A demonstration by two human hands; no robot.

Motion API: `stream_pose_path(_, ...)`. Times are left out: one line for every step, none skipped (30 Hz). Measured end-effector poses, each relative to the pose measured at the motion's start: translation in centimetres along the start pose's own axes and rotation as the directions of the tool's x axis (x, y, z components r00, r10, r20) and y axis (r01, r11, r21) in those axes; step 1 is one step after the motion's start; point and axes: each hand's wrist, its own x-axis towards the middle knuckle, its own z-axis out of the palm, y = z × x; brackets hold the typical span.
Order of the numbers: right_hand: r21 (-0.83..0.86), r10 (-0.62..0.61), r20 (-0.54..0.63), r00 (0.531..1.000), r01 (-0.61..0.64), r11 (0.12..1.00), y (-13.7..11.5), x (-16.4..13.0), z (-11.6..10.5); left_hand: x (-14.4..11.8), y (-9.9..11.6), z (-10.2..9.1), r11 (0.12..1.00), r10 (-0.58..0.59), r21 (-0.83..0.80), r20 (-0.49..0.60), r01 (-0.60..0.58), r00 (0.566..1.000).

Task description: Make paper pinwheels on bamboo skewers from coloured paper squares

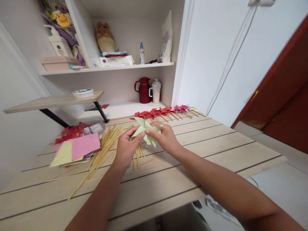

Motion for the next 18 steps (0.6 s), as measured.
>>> stream_pose_path(-0.004,0.011,0.004,1.000,-0.011,1.000,-0.05,-0.02,0.00,0.00,0.02,0.00,1.000,0.006,0.008,-0.002,-0.006,1.000)
stream_pose_path(-0.010,0.015,0.007,1.000,-0.015,1.000,-0.10,-0.03,0.00,-0.01,0.02,0.00,1.000,0.012,0.018,-0.008,-0.012,1.000)
stream_pose_path(-0.018,0.016,0.009,1.000,-0.016,1.000,-0.14,-0.04,0.01,-0.02,0.03,0.01,0.999,0.018,0.029,-0.017,-0.018,1.000)
stream_pose_path(-0.027,0.016,0.007,1.000,-0.016,1.000,-0.17,-0.04,0.02,-0.05,0.02,0.02,0.999,0.026,0.041,-0.028,-0.025,0.999)
stream_pose_path(-0.036,0.019,0.003,1.000,-0.019,0.999,-0.20,-0.04,0.04,-0.08,0.02,0.03,0.998,0.036,0.054,-0.039,-0.034,0.999)
stream_pose_path(-0.044,0.026,0.000,1.000,-0.025,0.999,-0.22,-0.04,0.05,-0.11,0.01,0.05,0.997,0.047,0.070,-0.051,-0.044,0.998)
stream_pose_path(-0.048,0.034,-0.003,0.999,-0.034,0.998,-0.25,-0.04,0.06,-0.14,-0.01,0.06,0.995,0.060,0.087,-0.063,-0.054,0.996)
stream_pose_path(-0.048,0.043,-0.006,0.999,-0.043,0.998,-0.28,-0.03,0.07,-0.16,-0.04,0.07,0.992,0.073,0.104,-0.073,-0.065,0.995)
stream_pose_path(-0.049,0.052,-0.006,0.999,-0.052,0.997,-0.30,-0.03,0.07,-0.17,-0.07,0.08,0.990,0.085,0.118,-0.080,-0.076,0.993)
stream_pose_path(-0.049,0.061,-0.003,0.998,-0.061,0.997,-0.32,-0.02,0.06,-0.18,-0.11,0.08,0.989,0.095,0.126,-0.087,-0.083,0.992)
stream_pose_path(-0.048,0.070,-0.001,0.998,-0.070,0.996,-0.32,-0.01,0.05,-0.18,-0.16,0.07,0.988,0.098,0.128,-0.092,-0.086,0.991)
stream_pose_path(-0.048,0.076,-0.003,0.997,-0.076,0.996,-0.31,0.01,0.02,-0.18,-0.20,0.06,0.989,0.092,0.127,-0.092,-0.080,0.991)
stream_pose_path(-0.048,0.076,-0.008,0.997,-0.076,0.996,-0.28,0.02,-0.01,-0.17,-0.23,0.04,0.990,0.079,0.120,-0.090,-0.068,0.993)
stream_pose_path(-0.047,0.069,-0.011,0.998,-0.069,0.996,-0.23,0.04,-0.04,-0.17,-0.23,0.02,0.993,0.061,0.110,-0.088,-0.051,0.994)
stream_pose_path(-0.043,0.058,-0.009,0.998,-0.058,0.997,-0.17,0.04,-0.07,-0.17,-0.20,0.02,0.995,0.038,0.094,-0.084,-0.030,0.996)
stream_pose_path(-0.032,0.047,0.004,0.999,-0.047,0.998,-0.09,0.04,-0.10,-0.19,-0.14,0.03,0.997,0.014,0.071,-0.083,-0.008,0.996)
stream_pose_path(-0.015,0.041,0.029,0.999,-0.041,0.999,-0.01,0.02,-0.12,-0.21,-0.05,0.07,0.999,-0.010,0.040,-0.083,0.014,0.996)
stream_pose_path(0.012,0.043,0.063,0.997,-0.044,0.999,0.06,-0.01,-0.14,-0.23,0.05,0.13,1.000,-0.031,0.004,-0.086,0.031,0.996)
